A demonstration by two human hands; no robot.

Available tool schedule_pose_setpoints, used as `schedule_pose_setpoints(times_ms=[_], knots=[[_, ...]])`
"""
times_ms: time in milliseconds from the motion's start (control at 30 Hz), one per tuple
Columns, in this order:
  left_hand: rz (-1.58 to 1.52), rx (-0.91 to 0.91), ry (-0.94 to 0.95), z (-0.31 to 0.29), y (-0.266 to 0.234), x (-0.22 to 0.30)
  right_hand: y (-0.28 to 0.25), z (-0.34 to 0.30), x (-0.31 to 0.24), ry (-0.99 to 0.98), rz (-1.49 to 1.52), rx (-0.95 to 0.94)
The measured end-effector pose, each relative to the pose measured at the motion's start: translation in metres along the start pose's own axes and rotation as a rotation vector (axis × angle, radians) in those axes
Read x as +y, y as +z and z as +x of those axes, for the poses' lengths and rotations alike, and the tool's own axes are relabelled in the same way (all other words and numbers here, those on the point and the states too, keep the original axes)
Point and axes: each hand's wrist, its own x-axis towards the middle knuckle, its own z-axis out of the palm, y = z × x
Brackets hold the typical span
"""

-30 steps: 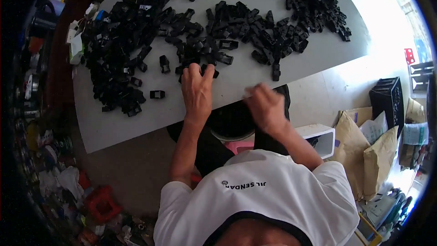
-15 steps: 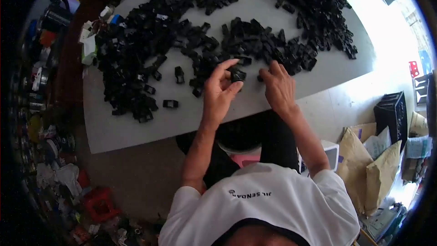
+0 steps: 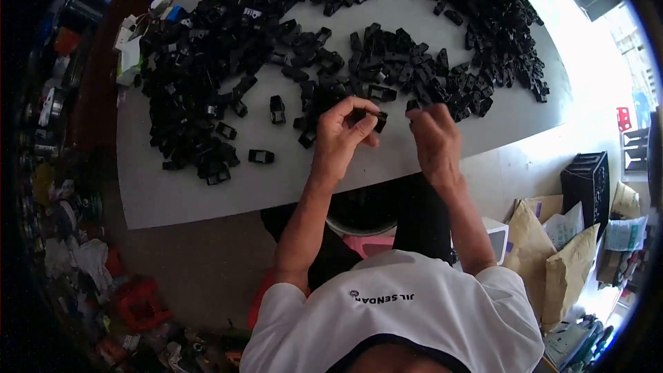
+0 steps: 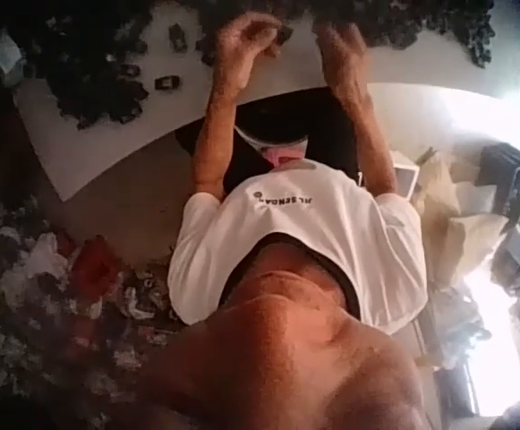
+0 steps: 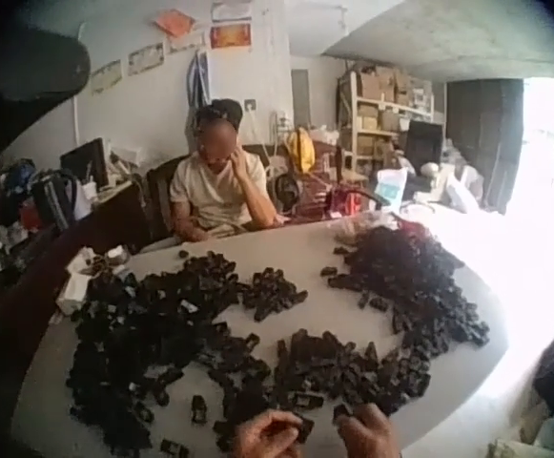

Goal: The person assembles small plastic components by hand, joining pieces together and placing them on the table.

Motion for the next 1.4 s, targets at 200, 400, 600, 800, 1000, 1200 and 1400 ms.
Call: schedule_pose_setpoints(times_ms=[200,400,600,800,1000,1200,1400], knots=[[-0.145,-0.127,-0.043,-0.007,-0.004,0.0,-0.007,0.014,-0.032,0.031,0.38,-0.053],[-0.015,-0.175,-0.062,-0.006,-0.014,-0.003,-0.007,0.018,-0.035,-0.005,0.417,-0.128],[-0.001,-0.17,-0.069,-0.007,-0.011,-0.003,-0.003,0.014,-0.033,0.008,0.434,-0.104],[-0.012,-0.176,-0.076,-0.012,-0.006,0.006,-0.006,0.011,-0.034,-0.06,0.368,-0.179],[-0.061,-0.181,-0.031,-0.021,-0.004,0.001,-0.005,-0.01,-0.04,0.316,0.635,-0.292],[0.159,-0.337,0.056,-0.025,0.002,-0.001,-0.009,-0.032,-0.039,0.454,0.756,-0.231],[0.651,-0.282,0.335,-0.013,-0.01,0.011,-0.009,-0.069,-0.038,0.139,0.398,-0.174]])
